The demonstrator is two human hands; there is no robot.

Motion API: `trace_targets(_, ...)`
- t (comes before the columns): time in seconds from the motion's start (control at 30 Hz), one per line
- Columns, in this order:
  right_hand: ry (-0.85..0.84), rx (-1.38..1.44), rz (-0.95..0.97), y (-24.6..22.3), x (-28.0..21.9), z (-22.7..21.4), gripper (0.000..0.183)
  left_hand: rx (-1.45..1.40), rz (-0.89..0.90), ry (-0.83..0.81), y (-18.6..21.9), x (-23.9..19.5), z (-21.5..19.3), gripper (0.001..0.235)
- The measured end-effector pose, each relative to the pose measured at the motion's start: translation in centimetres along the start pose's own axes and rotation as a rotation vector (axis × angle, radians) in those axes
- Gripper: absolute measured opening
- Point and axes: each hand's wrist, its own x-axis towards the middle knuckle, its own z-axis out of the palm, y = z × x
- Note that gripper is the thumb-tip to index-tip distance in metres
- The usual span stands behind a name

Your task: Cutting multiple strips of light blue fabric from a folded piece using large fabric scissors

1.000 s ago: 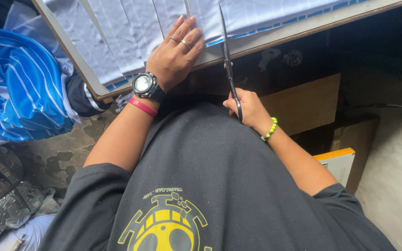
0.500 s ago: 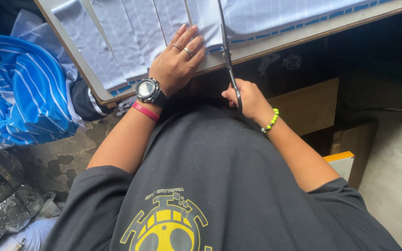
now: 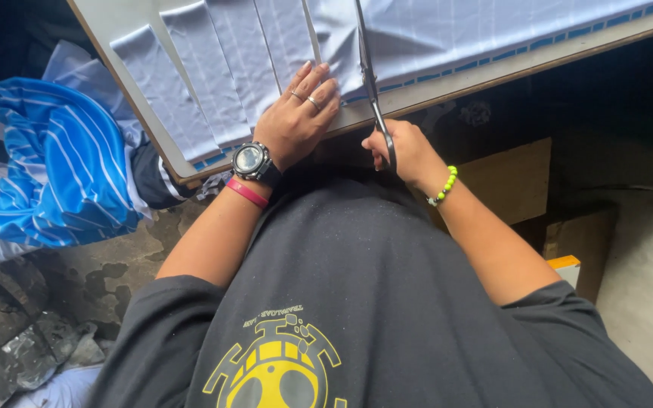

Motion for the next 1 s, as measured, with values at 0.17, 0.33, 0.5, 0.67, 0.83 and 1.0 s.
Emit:
trace_targets(0.17, 0.021, 0.025, -0.033, 0.0, 0.2, 0.2, 0.025, -0.025, 0.002, -0.005, 0.1, 0.3, -0.4, 0.013)
trace_targets(0.33, 0.08, 0.167, -0.23, 1.8, 0.7, 0.4, 0.032, 0.181, 0.003, 0.155, 0.1, 0.2, 1.3, 0.015)
trace_targets(0.5, 0.027, 0.132, -0.178, 0.8, 2.8, -0.3, 0.032, 0.154, 0.001, 0.147, 0.0, 0.2, 1.1, 0.015)
trace_targets(0.67, 0.034, 0.167, -0.146, 0.6, 4.3, -0.2, 0.033, 0.121, 0.011, 0.125, -0.1, 0.3, 1.0, 0.016)
trace_targets(0.83, 0.064, 0.182, -0.149, -0.4, 3.4, -0.1, 0.034, 0.146, 0.008, 0.114, -0.1, 0.0, 1.2, 0.015)
trace_targets(1.0, 0.042, 0.238, -0.13, -0.5, 4.4, -0.3, 0.034, 0.136, -0.008, 0.103, 0.1, 0.0, 1.2, 0.016)
